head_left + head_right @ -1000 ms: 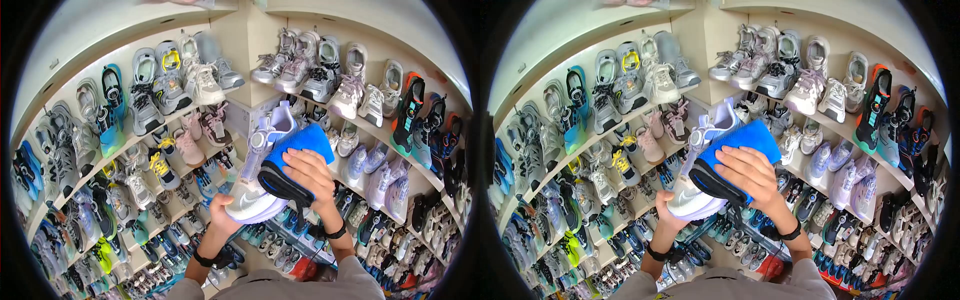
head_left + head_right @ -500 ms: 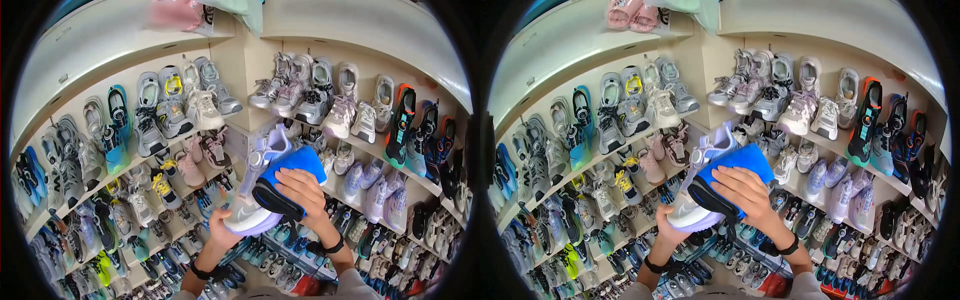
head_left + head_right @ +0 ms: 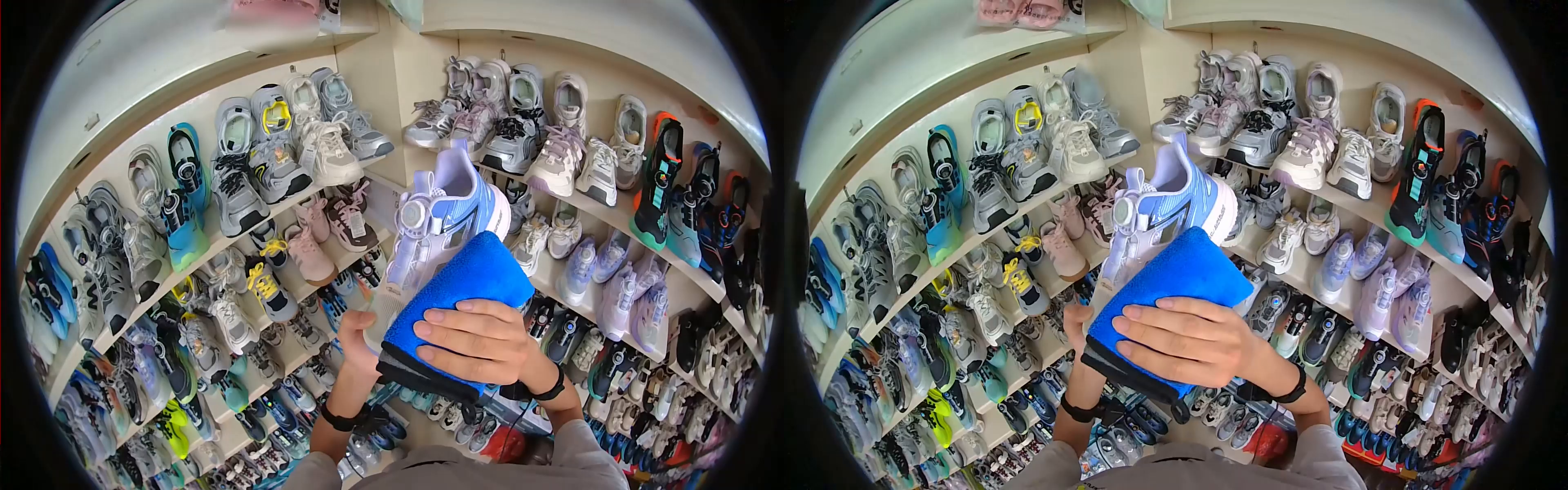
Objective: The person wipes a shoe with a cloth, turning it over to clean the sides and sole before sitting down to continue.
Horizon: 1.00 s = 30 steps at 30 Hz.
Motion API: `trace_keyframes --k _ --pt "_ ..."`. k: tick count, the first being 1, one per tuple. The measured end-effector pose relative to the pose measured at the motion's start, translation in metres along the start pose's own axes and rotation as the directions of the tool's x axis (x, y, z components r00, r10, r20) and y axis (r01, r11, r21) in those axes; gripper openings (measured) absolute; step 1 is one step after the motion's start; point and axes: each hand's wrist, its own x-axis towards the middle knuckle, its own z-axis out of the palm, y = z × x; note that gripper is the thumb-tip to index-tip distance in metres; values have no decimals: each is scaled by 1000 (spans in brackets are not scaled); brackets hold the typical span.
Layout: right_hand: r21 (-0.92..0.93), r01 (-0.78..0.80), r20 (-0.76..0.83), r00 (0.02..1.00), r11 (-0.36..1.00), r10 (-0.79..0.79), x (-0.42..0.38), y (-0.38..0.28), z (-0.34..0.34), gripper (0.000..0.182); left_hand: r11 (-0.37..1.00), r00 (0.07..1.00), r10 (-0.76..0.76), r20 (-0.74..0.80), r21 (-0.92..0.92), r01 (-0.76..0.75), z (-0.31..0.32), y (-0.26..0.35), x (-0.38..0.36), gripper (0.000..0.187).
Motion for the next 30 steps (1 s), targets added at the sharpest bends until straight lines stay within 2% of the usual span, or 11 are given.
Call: trace_keyframes --k 3,6,9,10,14,20,23,25,30 --pt "-17 -5 -16 1000 1000 4 -1 1 1 25 987 993 40 -113 158 -21 -17 0 -2 83" --pt "-27 0 1 1000 1000 0 0 1 1 25 999 999 38 -10 9 -38 -15 -2 -2 72" --pt "-24 18 36 999 1000 -17 1 -1 1 26 1000 1000 -7 29 -20 8 -23 -2 -7 76" --pt "-20 21 46 999 1000 -20 1 -2 1 26 1000 999 -21 -28 -16 21 -27 -2 -11 81" --pt "-9 30 50 998 1000 -29 1 -1 -2 26 998 998 -56 9 3 56 -28 -3 -11 86" --pt "-64 11 48 999 998 -8 1 14 -5 26 992 996 -43 -83 119 52 -22 2 -4 88" --pt "-119 -11 12 1000 993 13 -3 23 -7 25 966 991 -6 -135 255 41 -27 1 -4 99" --pt "-165 -39 14 999 985 42 -4 31 -10 26 989 996 29 -87 147 -16 -14 -3 -4 86" --pt "-232 -149 -55 989 961 140 -9 51 -14 31 994 997 32 -71 107 -24 -23 -4 -7 86"
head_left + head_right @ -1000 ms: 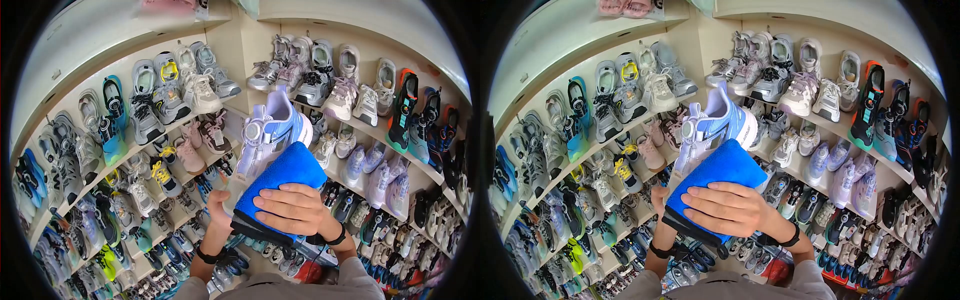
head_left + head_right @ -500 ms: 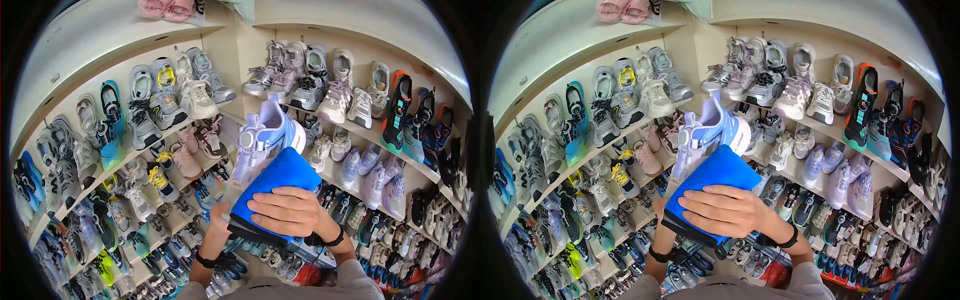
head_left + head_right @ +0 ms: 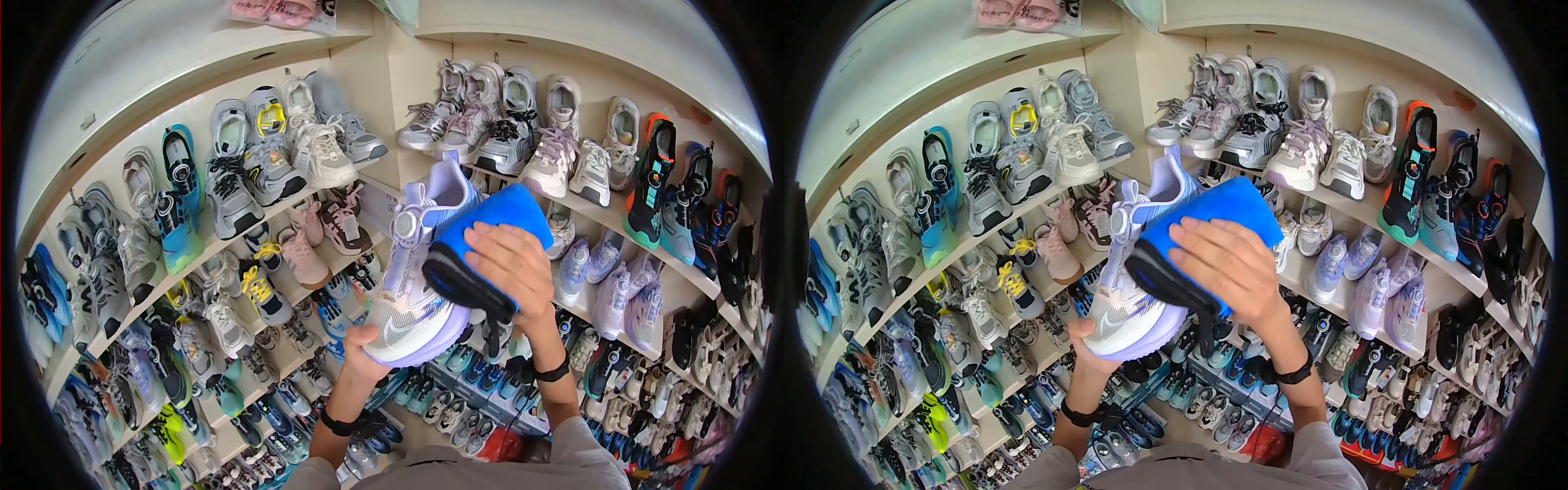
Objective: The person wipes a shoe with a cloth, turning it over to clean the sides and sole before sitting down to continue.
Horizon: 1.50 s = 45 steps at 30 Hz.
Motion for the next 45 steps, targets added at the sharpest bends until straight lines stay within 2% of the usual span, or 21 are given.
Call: trace_keyframes --k 2,6,9,15,18,21,22,25,26,27,31,33,40,45 --pt "-4 -39 -35 999 999 39 -4 7 3 35 1000 1000 2 8 4 -2 -1 -1 1 87" --pt "51 -223 -29 974 973 225 -1 -1 8 40 998 999 30 13 54 -30 1 -1 5 88" --pt "59 -255 -20 966 965 257 -2 -8 13 42 999 1000 1 0 41 -1 1 2 10 88" --pt "151 -204 65 978 967 197 -4 -23 13 41 996 1000 18 -6 82 -18 2 6 17 86" --pt "174 -169 148 978 970 144 -1 -31 8 36 993 998 16 -54 116 -10 -13 8 15 94" --pt "206 -138 184 978 969 101 2 -39 6 34 998 1000 -5 -27 66 7 -18 8 11 90" --pt "201 -110 171 982 973 76 3 -41 6 33 1000 997 -6 71 -7 6 -24 8 11 87" --pt "208 17 148 988 978 -49 2 -46 8 32 1000 1000 -14 13 -6 14 -8 8 8 80" --pt "207 54 162 983 977 -89 3 -49 7 32 999 1000 -5 24 -34 5 -15 9 6 79" --pt "215 65 183 978 975 -105 6 -52 6 32 992 997 -53 49 -113 58 -13 10 4 78" --pt "225 97 218 965 969 -147 5 -63 2 33 991 981 -58 -184 -130 34 -58 -3 -7 34" --pt "240 95 228 962 966 -151 4 -64 -1 33 991 982 -57 -181 -128 34 -63 -5 -10 41" --pt "173 78 186 976 982 -111 5 -51 -5 32 995 994 -77 77 -60 82 -24 5 -1 75" --pt "81 28 146 989 996 -39 2 -41 -5 31 996 997 -67 41 -64 69 -2 5 3 85"
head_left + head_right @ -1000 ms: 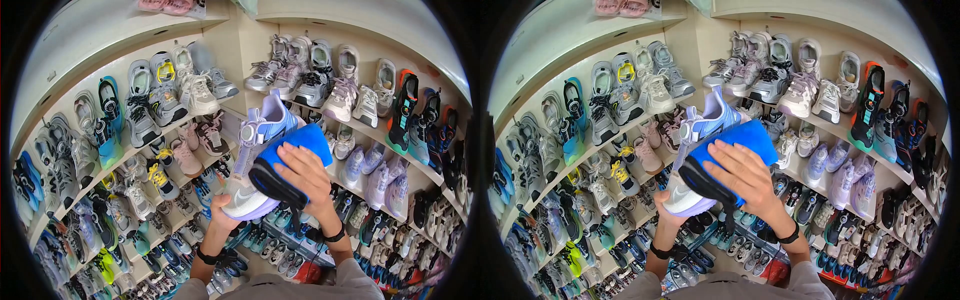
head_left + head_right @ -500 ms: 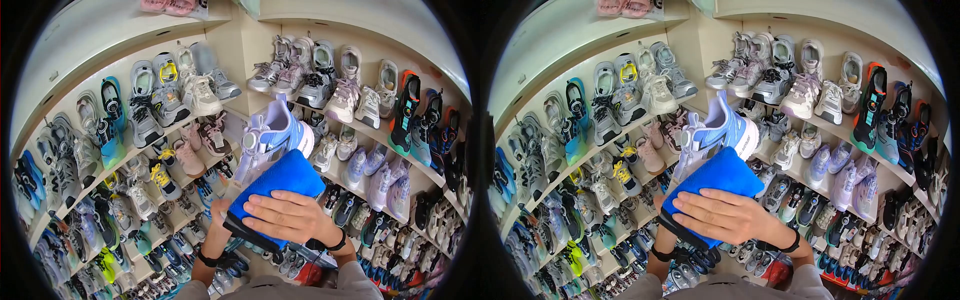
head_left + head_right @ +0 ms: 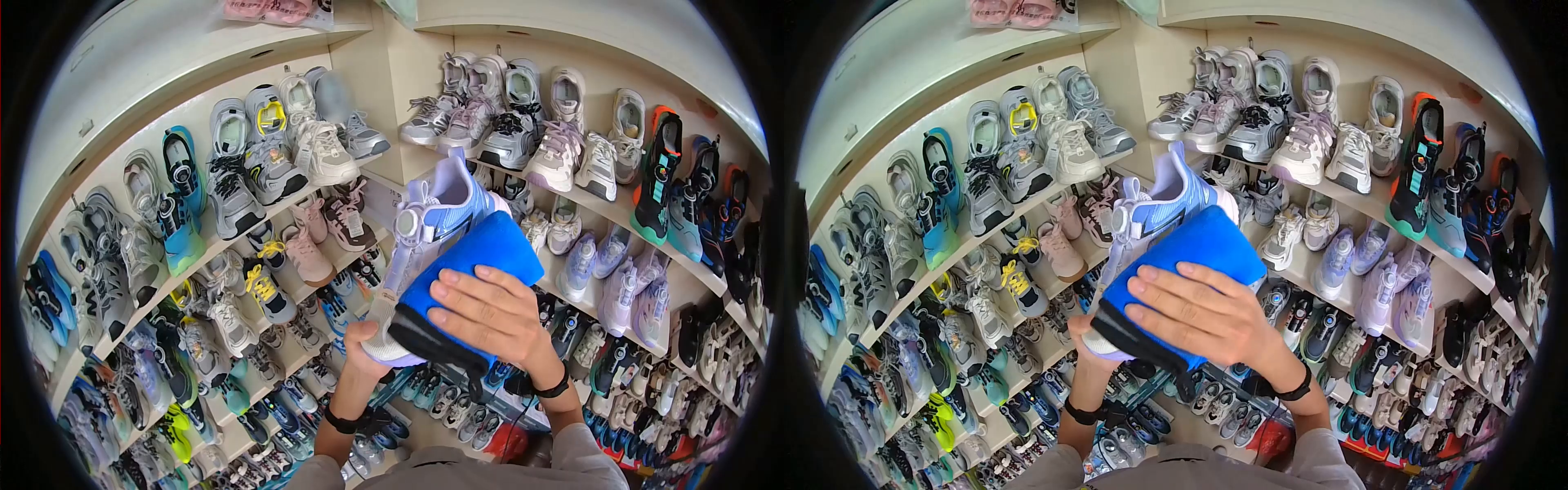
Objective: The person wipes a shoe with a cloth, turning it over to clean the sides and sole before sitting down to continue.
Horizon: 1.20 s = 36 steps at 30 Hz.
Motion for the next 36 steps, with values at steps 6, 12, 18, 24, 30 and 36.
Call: trace_keyframes --k 6,12,18,24,30,36 --pt "-47 -121 -64 991 991 118 -4 11 2 32 998 997 52 -58 36 -50 7 -3 -2 88" --pt "-31 -142 -48 989 989 140 -6 5 0 32 995 995 71 -67 74 -66 -1 -6 -8 86" --pt "-24 -160 -42 986 987 158 -9 1 2 33 994 992 78 -100 79 -71 -5 -9 -11 81" --pt "-4 -169 -48 984 986 169 -6 0 1 35 992 994 71 -81 111 -62 7 -11 -7 93" --pt "15 -157 -70 985 987 158 -2 -13 1 32 989 998 50 -43 138 -44 0 -5 -8 86" --pt "0 -105 -98 990 994 105 5 -17 -2 30 965 992 100 -71 248 -80 8 0 -5 95"
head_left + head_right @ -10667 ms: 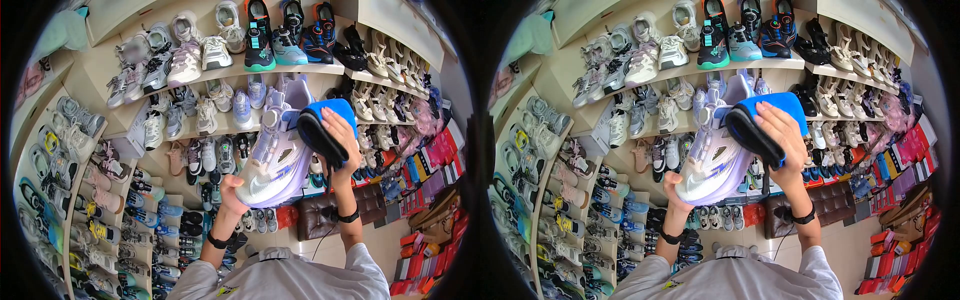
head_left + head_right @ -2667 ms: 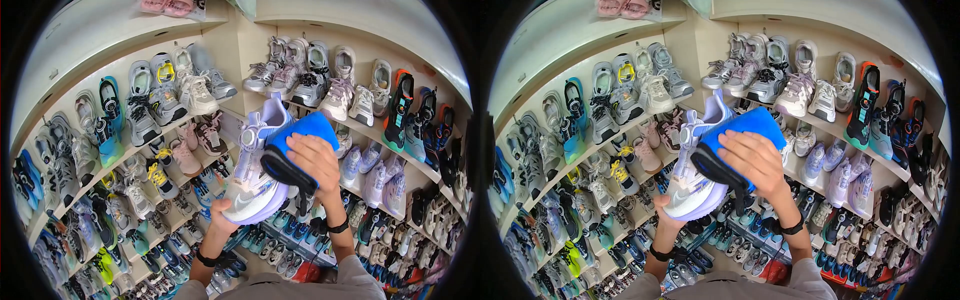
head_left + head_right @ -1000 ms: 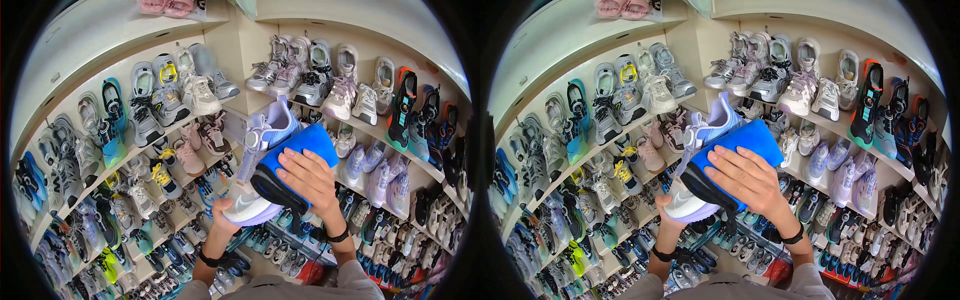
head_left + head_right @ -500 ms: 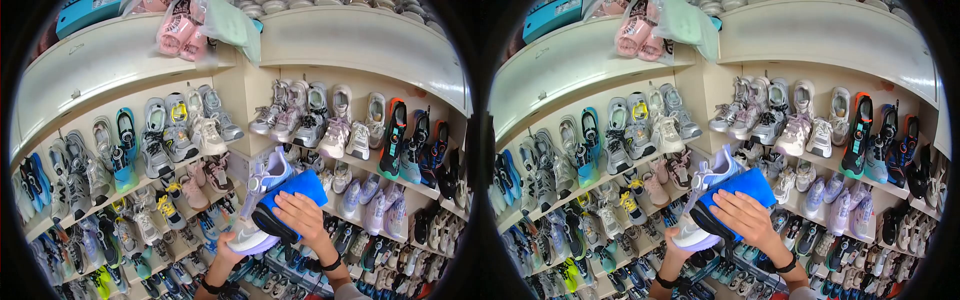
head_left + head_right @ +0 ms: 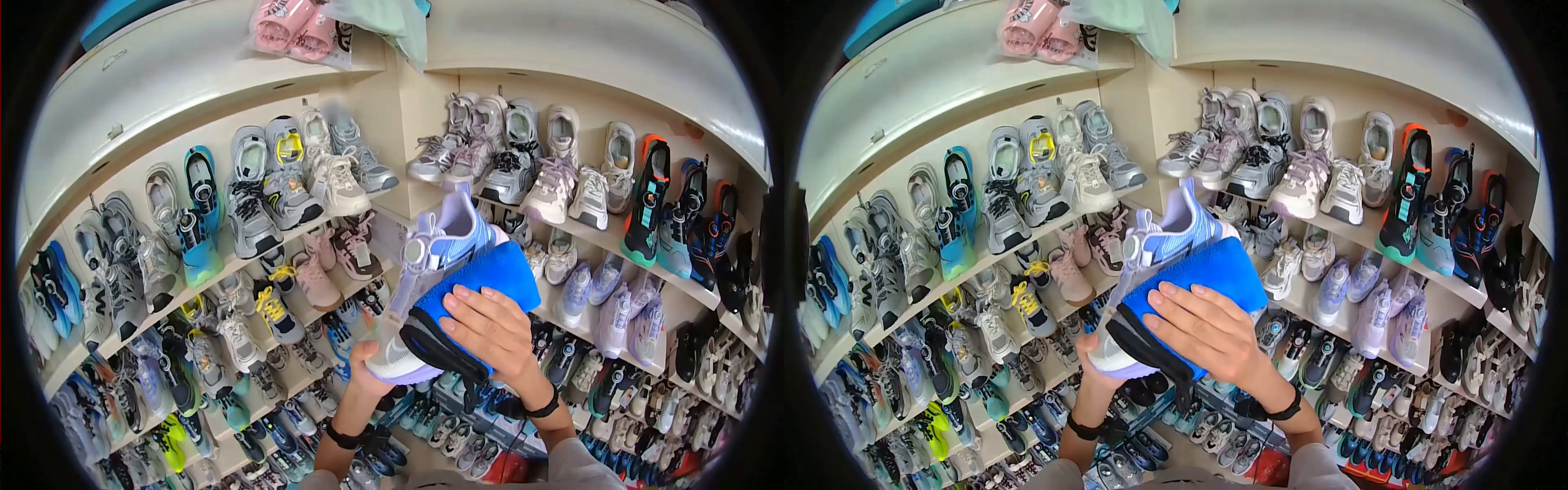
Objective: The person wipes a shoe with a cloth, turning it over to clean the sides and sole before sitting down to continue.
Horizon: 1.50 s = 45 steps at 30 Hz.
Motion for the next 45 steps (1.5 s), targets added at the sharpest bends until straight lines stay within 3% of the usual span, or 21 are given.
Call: trace_keyframes --k 2,3,7,10,13,16,18,20,30,37,42,45 --pt "-6 -9 -33 999 1000 9 0 1 2 29 1000 1000 -5 26 11 5 0 3 -2 96" --pt "-10 -14 -46 999 1000 13 0 2 3 29 995 1000 -8 12 97 7 -2 2 -4 103" --pt "1 -42 -69 997 999 42 0 2 6 29 986 999 -9 34 167 3 4 0 -5 120" --pt "24 -57 -60 996 998 59 -2 3 9 30 973 992 9 127 229 -38 6 -1 -4 120" --pt "49 -76 -48 996 996 78 -2 2 9 30 970 992 37 124 236 -65 2 -4 -5 118" --pt "71 -47 -11 999 996 48 -2 -2 12 28 979 996 3 95 205 -23 -16 -5 -3 117" --pt "66 15 7 1000 998 -15 -3 -6 14 28 966 1000 20 -3 257 -18 -18 -4 -5 115" --pt "40 103 12 995 994 -104 -3 -11 15 27 1000 991 19 135 -16 -17 -24 -4 -3 102" --pt "50 186 5 982 981 -187 -5 -9 12 29 995 987 13 159 -100 3 -30 -7 -2 102" --pt "-19 84 -6 996 996 -84 -7 12 9 29 998 998 58 38 14 -58 1 -1 1 98" --pt "-13 -37 -94 995 999 35 -9 24 12 29 985 996 79 32 152 -83 7 0 2 107" --pt "-73 1 -91 996 997 -8 -9 20 12 27 986 995 95 12 134 -96 14 1 4 107"
